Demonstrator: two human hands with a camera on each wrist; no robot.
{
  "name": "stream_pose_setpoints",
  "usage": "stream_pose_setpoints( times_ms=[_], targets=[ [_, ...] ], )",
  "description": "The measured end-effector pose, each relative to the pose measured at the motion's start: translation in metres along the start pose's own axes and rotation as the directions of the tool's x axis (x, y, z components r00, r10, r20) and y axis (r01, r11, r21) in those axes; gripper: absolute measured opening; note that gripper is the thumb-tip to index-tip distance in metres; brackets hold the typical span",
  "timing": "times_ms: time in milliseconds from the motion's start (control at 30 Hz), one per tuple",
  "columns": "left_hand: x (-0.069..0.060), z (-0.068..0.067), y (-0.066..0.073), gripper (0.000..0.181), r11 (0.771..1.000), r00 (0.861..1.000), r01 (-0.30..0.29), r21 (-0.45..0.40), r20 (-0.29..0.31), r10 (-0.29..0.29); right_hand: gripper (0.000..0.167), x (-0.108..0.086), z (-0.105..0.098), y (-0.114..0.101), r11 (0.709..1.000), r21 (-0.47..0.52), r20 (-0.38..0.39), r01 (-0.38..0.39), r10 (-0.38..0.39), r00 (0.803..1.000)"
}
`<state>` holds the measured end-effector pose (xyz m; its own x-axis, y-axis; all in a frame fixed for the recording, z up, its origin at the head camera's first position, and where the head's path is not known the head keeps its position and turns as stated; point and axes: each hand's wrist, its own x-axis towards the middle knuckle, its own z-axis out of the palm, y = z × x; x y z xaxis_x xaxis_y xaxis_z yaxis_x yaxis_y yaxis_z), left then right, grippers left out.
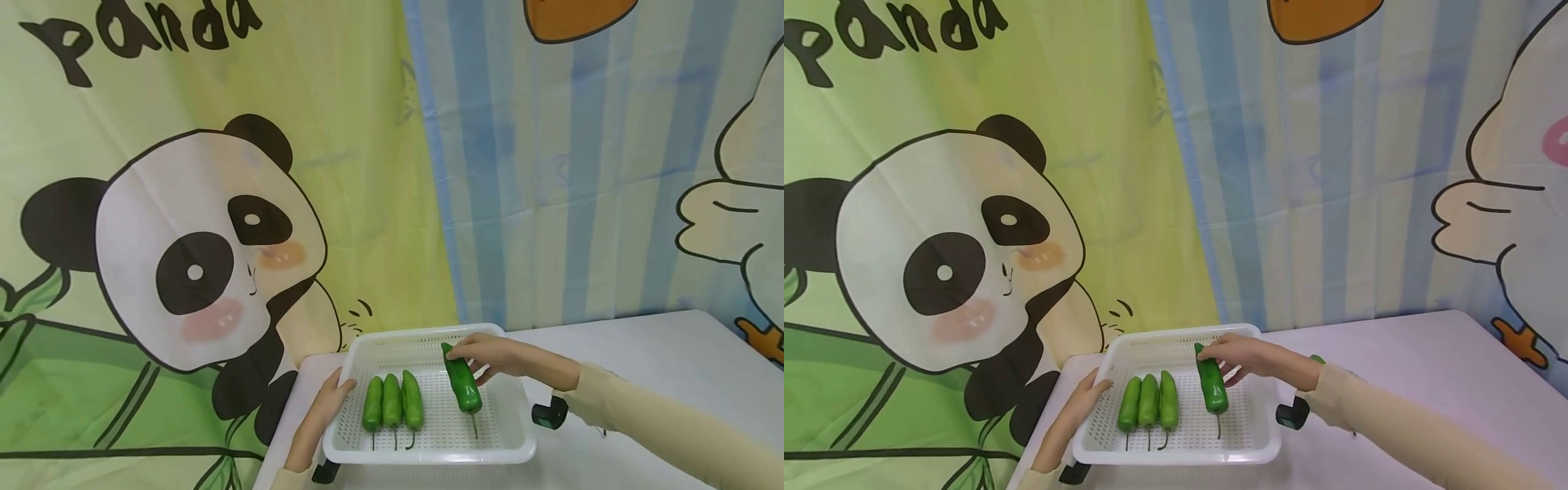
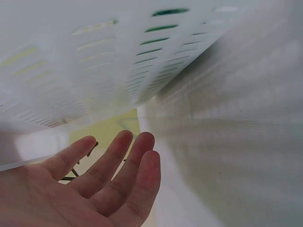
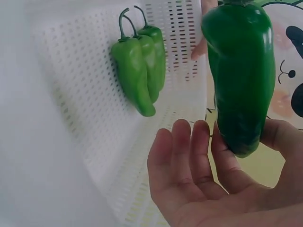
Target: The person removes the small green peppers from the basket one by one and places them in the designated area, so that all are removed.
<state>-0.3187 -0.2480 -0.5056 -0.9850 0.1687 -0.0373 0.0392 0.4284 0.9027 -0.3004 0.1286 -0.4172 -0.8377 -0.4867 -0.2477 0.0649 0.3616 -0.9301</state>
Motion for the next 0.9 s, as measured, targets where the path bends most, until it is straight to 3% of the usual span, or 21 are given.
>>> stream_pose_setpoints(
  times_ms=[533, 900],
  targets=[
    [0.0, 0.002, 0.0, 0.054, 1.0, 1.0, 0.007, -0.016, 0.012, -0.006, 0.039, -0.028, -0.036, 0.017, 0.988, 0.149, 0.047, 0.044, -0.052, 0.998],
    [-0.001, 0.001, 0.001, 0.054, 1.0, 1.0, 0.013, -0.009, 0.007, -0.013, 0.041, -0.046, -0.05, 0.03, 0.982, 0.182, 0.04, 0.06, -0.068, 0.997]
  ],
)
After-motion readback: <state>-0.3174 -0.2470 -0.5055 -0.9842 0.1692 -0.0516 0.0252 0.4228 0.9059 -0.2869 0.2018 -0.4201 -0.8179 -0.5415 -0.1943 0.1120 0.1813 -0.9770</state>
